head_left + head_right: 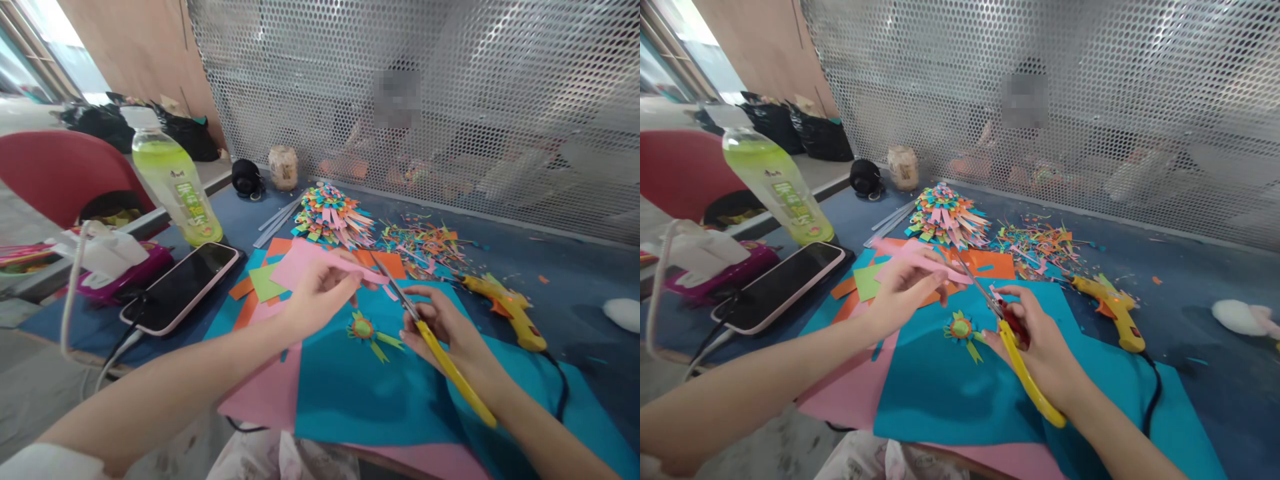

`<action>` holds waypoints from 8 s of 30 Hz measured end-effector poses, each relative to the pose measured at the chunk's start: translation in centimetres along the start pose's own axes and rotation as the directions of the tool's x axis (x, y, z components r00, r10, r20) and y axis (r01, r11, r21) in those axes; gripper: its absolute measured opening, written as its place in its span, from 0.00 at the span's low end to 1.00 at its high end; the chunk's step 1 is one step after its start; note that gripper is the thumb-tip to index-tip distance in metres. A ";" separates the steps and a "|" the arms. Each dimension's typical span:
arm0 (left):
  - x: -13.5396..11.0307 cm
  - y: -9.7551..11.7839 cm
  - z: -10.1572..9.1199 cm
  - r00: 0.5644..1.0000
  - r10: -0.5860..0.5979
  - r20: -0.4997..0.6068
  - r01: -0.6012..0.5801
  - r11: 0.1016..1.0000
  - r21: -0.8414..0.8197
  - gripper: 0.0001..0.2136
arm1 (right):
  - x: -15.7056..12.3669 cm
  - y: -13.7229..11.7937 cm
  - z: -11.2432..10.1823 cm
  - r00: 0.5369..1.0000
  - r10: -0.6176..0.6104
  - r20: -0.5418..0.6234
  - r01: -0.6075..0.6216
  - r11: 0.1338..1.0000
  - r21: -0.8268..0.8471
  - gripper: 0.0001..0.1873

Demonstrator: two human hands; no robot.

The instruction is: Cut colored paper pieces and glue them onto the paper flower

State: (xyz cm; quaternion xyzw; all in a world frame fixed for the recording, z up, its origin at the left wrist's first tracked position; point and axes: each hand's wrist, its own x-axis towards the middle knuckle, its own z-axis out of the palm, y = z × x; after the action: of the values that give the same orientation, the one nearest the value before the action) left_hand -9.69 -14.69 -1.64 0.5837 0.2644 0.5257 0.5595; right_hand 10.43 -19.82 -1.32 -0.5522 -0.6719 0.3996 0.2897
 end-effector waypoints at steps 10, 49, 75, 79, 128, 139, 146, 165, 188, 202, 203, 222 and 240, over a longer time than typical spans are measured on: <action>-0.1 0.0 0.3 0.994 -0.100 0.046 0.104 0.992 -0.072 0.10 | 0.1 0.6 0.0 0.998 -0.028 -0.053 0.029 0.999 0.028 0.22; 0.1 -0.7 0.5 0.971 -0.189 -0.145 0.147 0.954 -0.261 0.07 | 0.2 1.1 0.6 0.978 -0.038 -0.203 0.028 0.998 -0.055 0.30; 0.0 -1.1 0.5 0.961 -0.275 -0.035 0.259 0.936 -0.238 0.08 | 0.2 0.8 0.4 0.978 -0.017 -0.206 0.020 1.000 0.010 0.28; 0.2 -1.2 0.3 0.961 -0.265 -0.083 0.237 0.939 -0.249 0.08 | 0.3 0.8 0.3 0.972 0.006 -0.233 -0.011 1.000 -0.021 0.28; -0.1 -0.7 0.6 0.974 -0.226 0.021 0.226 0.963 -0.145 0.09 | -0.1 -0.8 0.2 0.998 0.040 -0.045 -0.048 0.984 -0.171 0.28; 0.0 -1.0 0.4 0.976 -0.214 0.041 0.217 0.971 -0.097 0.08 | -0.2 -0.8 0.2 0.996 0.064 -0.067 -0.074 0.984 -0.159 0.28; 0.1 -1.1 0.4 0.974 -0.226 0.025 0.227 0.969 -0.096 0.09 | -0.1 -0.4 0.5 0.983 0.013 -0.182 -0.048 0.982 -0.184 0.26; 0.6 -1.2 -0.2 0.997 -0.016 -0.077 0.021 0.998 0.061 0.06 | 0.0 -0.5 -0.2 0.997 0.070 -0.031 -0.073 0.989 -0.128 0.26; 0.9 -1.6 -0.3 0.979 -0.177 -0.099 0.150 0.962 -0.230 0.14 | 0.0 -0.6 -0.1 0.998 0.058 -0.032 -0.063 0.977 -0.201 0.26; 0.9 -1.0 -0.3 0.983 -0.113 -0.145 0.082 0.976 -0.204 0.21 | -0.3 -0.7 -0.4 0.999 0.037 0.011 -0.035 0.989 -0.144 0.27; 0.9 -1.0 -0.3 0.983 -0.110 -0.146 0.079 0.977 -0.200 0.21 | -0.3 -0.8 -0.3 0.999 0.036 0.010 -0.034 0.989 -0.147 0.27; 0.7 -0.9 -0.2 0.989 -0.094 -0.118 0.078 0.988 -0.134 0.15 | -0.2 -0.7 -0.2 1.000 0.027 -0.006 -0.028 0.978 -0.206 0.26; 0.7 -0.7 -0.2 0.990 -0.097 -0.106 0.082 0.987 -0.138 0.15 | -0.2 -0.7 -0.1 0.999 0.035 0.001 -0.034 0.976 -0.213 0.25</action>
State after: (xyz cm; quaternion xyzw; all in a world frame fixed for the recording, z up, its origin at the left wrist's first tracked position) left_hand -9.44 -13.81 -2.14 0.5019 0.2855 0.5485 0.6047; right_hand 10.24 -20.04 -0.63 -0.5909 -0.7017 0.3315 0.2203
